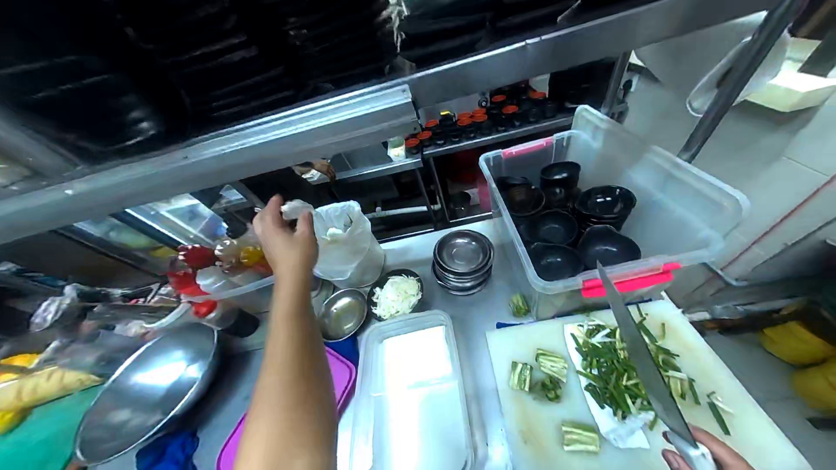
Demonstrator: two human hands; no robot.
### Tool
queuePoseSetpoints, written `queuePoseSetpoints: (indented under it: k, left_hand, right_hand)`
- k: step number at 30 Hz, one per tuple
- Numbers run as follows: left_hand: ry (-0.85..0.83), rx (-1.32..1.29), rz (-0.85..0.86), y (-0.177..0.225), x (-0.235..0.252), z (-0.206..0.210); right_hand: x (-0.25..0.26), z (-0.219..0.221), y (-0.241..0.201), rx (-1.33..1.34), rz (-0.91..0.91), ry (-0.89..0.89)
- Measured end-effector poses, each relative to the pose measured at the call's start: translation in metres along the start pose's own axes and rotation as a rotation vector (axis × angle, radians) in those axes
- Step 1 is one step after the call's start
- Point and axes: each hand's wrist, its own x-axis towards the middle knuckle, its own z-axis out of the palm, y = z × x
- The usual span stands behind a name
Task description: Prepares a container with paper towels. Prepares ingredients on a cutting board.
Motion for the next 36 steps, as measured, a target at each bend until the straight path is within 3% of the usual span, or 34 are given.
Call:
queuePoseSetpoints:
  k: [2, 5, 8, 11, 14, 21, 25, 32, 36]
  left_hand:
    - [-0.104, 0.058, -0.228, -0.006, -0.002, 0.016]
    - [-0.231, -0.065, -0.144, 0.031, -0.064, 0.063]
    - [-0.684, -0.155, -0.049, 0.073, -0.167, 0.126]
    - [-1.155, -0.064, -0.094, 0.084, -0.269, 0.168]
    - [-1.355, 0.212, -0.131, 0.065, -0.328, 0.184]
    - [-1.322, 0.196, -0.109, 0.055, -0.356, 0.176]
    - [-1.013, -0.146, -0.295, 0.041, -0.37, 0.159]
    - [-0.69, -0.526, -0.581, 0.041, -0.394, 0.109]
    - [-0.5, -0.702, -0.467, 0.061, -0.402, 0.083]
  right_hand:
    - [-0.005, 0.001, -0.006, -0.015, -0.016, 0.047]
    - [-0.007, 0.005, -0.011, -0.002, -0.009, 0.106]
    - [-0.007, 0.009, -0.018, 0.039, 0.017, 0.132]
    - [-0.003, 0.002, -0.024, 0.047, -0.019, 0.133]
    - [-0.007, -0.007, -0.021, 0.003, -0.07, 0.139]
    - [-0.025, 0.003, -0.004, 0.043, -0.011, 0.093]
    - [-0.035, -0.007, 0.008, 0.011, -0.03, -0.036]
    - [-0.075, -0.094, 0.052, -0.111, 0.176, -0.655]
    - [-0.07, -0.115, 0.078, -0.222, 0.235, -0.896]
